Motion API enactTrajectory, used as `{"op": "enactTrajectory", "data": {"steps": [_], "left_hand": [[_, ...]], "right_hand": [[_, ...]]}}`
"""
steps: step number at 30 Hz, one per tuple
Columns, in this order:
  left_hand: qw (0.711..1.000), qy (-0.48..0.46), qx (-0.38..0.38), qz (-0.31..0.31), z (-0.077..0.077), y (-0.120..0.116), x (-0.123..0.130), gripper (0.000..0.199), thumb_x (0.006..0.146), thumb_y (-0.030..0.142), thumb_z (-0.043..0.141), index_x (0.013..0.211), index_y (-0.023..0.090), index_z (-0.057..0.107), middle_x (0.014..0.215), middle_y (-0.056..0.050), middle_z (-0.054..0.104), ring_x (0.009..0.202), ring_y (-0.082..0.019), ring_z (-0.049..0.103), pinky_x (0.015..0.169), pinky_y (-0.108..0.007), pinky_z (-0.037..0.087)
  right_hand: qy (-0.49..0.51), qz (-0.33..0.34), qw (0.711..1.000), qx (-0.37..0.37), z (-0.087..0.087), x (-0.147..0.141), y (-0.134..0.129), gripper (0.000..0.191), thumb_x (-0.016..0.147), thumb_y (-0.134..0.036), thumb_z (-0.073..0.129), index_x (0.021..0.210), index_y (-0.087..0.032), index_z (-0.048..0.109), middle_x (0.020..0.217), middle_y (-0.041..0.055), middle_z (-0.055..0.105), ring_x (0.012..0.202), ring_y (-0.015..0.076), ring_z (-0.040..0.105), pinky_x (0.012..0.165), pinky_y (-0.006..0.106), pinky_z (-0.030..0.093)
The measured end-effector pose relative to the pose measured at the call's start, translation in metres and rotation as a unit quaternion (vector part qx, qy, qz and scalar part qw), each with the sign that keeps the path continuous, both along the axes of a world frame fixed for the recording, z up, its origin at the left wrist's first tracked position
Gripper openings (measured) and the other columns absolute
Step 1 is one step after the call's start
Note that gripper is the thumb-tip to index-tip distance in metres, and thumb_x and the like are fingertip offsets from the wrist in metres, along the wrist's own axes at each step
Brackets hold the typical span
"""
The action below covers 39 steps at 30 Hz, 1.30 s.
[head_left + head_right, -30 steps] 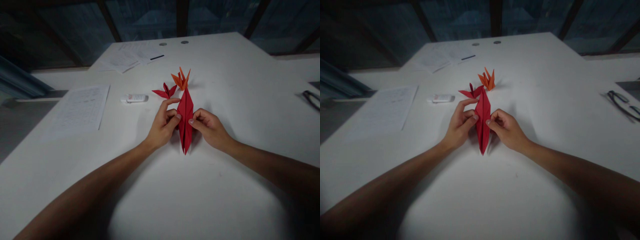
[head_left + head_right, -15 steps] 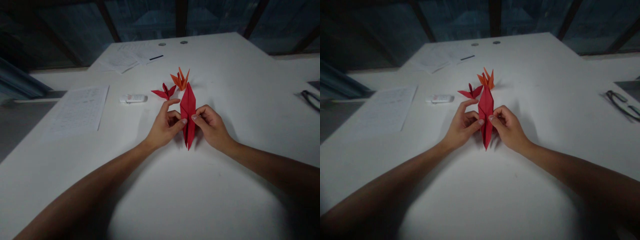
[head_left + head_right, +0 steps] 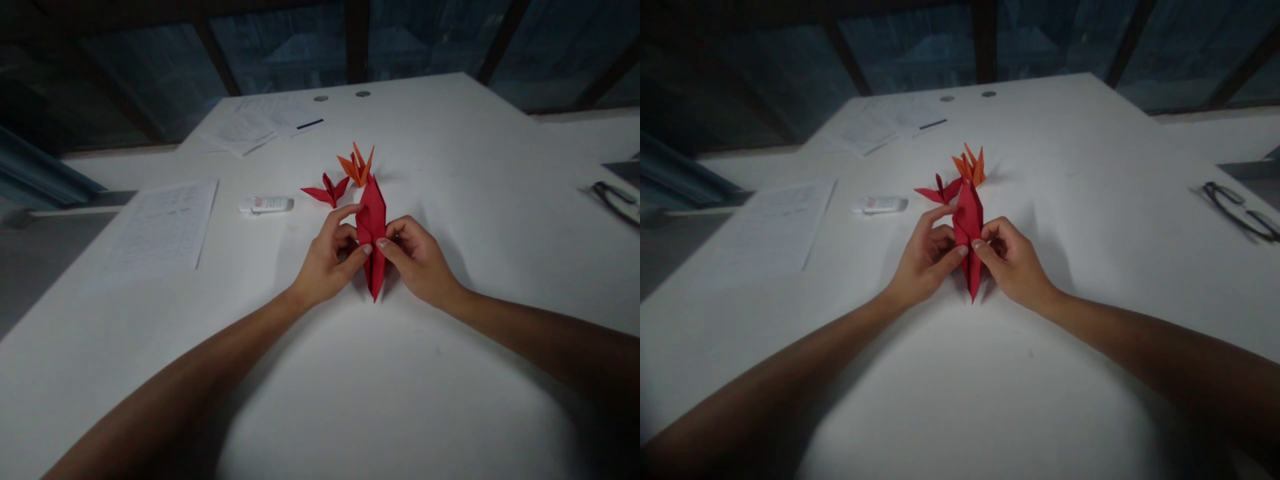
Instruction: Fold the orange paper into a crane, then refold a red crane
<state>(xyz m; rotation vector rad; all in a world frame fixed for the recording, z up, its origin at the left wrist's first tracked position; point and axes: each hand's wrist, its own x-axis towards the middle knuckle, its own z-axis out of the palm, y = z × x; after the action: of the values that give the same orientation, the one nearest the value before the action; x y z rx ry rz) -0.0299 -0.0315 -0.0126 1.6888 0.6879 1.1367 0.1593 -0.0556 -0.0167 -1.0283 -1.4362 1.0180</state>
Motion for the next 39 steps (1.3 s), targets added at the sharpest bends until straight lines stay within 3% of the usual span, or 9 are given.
{"op": "enactTrajectory", "data": {"steps": [5,8,13,19,25,29,34,37,39], "left_hand": [[0.995,0.049,0.075,0.045,0.006,-0.003,0.000,0.014,0.093,0.028,0.069,0.101,0.020,0.061,0.092,-0.002,0.061,0.074,-0.011,0.059,0.066,-0.024,0.048],[0.988,0.085,0.114,0.068,0.014,-0.004,0.000,0.014,0.096,0.030,0.065,0.089,0.018,0.063,0.085,-0.002,0.061,0.073,-0.012,0.057,0.066,-0.024,0.047],[0.993,0.073,0.060,0.070,0.014,-0.004,-0.001,0.022,0.091,0.038,0.071,0.088,0.018,0.062,0.084,-0.001,0.061,0.071,-0.011,0.057,0.063,-0.023,0.048],[0.997,0.010,-0.017,0.071,0.001,0.002,0.000,0.022,0.088,0.031,0.075,0.097,0.019,0.059,0.084,0.001,0.064,0.072,-0.010,0.060,0.066,-0.023,0.049],[0.993,-0.070,-0.086,0.044,0.000,0.006,0.002,0.067,0.080,0.035,0.084,0.133,0.027,0.044,0.082,0.003,0.068,0.067,-0.012,0.066,0.065,-0.025,0.053],[0.990,-0.065,-0.119,0.041,0.003,0.007,0.002,0.054,0.082,0.036,0.082,0.125,0.024,0.050,0.074,0.005,0.067,0.060,-0.010,0.062,0.061,-0.023,0.052],[0.993,-0.063,-0.090,0.046,0.004,0.006,0.002,0.064,0.086,0.033,0.078,0.142,0.029,0.047,0.079,0.003,0.067,0.062,-0.011,0.060,0.060,-0.024,0.051],[0.996,-0.038,-0.070,0.050,0.004,0.007,0.001,0.035,0.087,0.031,0.076,0.119,0.023,0.066,0.093,-0.003,0.070,0.068,-0.011,0.062,0.062,-0.024,0.051],[0.995,-0.034,-0.075,0.048,0.003,0.007,0.000,0.020,0.089,0.028,0.070,0.108,0.020,0.070,0.096,-0.004,0.071,0.071,-0.012,0.063,0.065,-0.025,0.052]], "right_hand": [[-0.027,-0.008,0.999,0.024,0.001,0.000,-0.003,0.015,0.094,-0.036,0.069,0.093,-0.025,0.059,0.082,-0.0019,0.060,0.067,0.0144,0.054,0.061,0.030,0.043],[-0.050,0.005,0.998,0.045,0.004,0.001,-0.005,0.016,0.098,-0.041,0.064,0.100,-0.025,0.065,0.085,0.0004,0.064,0.070,0.0160,0.056,0.064,0.031,0.046],[-0.104,0.010,0.988,0.115,0.008,0.002,-0.005,0.020,0.102,-0.037,0.057,0.109,-0.027,0.073,0.100,0.0047,0.068,0.089,0.0200,0.063,0.077,0.035,0.051],[-0.057,0.010,0.997,0.059,0.001,-0.001,-0.004,0.018,0.098,-0.032,0.063,0.116,-0.027,0.066,0.102,0.0033,0.067,0.081,0.0161,0.063,0.070,0.031,0.051],[0.053,0.017,0.998,-0.019,-0.005,-0.004,0.001,0.034,0.092,-0.034,0.072,0.119,-0.025,0.053,0.083,-0.0033,0.065,0.070,0.0138,0.062,0.066,0.028,0.051],[0.065,0.030,0.997,-0.030,-0.004,-0.002,0.003,0.033,0.091,-0.034,0.072,0.116,-0.025,0.053,0.079,-0.0052,0.063,0.067,0.0128,0.061,0.066,0.028,0.051],[0.063,0.035,0.997,-0.019,-0.004,-0.001,0.003,0.020,0.092,-0.032,0.070,0.101,-0.026,0.053,0.081,-0.0050,0.061,0.064,0.0115,0.058,0.060,0.026,0.048],[0.036,0.036,0.999,-0.016,-0.003,-0.001,0.003,0.007,0.096,-0.030,0.064,0.100,-0.024,0.063,0.090,-0.0006,0.066,0.076,0.0138,0.062,0.066,0.028,0.052],[0.018,0.030,0.999,-0.019,-0.003,-0.001,0.002,0.015,0.097,-0.025,0.058,0.109,-0.025,0.067,0.099,0.0018,0.070,0.084,0.0154,0.065,0.073,0.030,0.053]]}}
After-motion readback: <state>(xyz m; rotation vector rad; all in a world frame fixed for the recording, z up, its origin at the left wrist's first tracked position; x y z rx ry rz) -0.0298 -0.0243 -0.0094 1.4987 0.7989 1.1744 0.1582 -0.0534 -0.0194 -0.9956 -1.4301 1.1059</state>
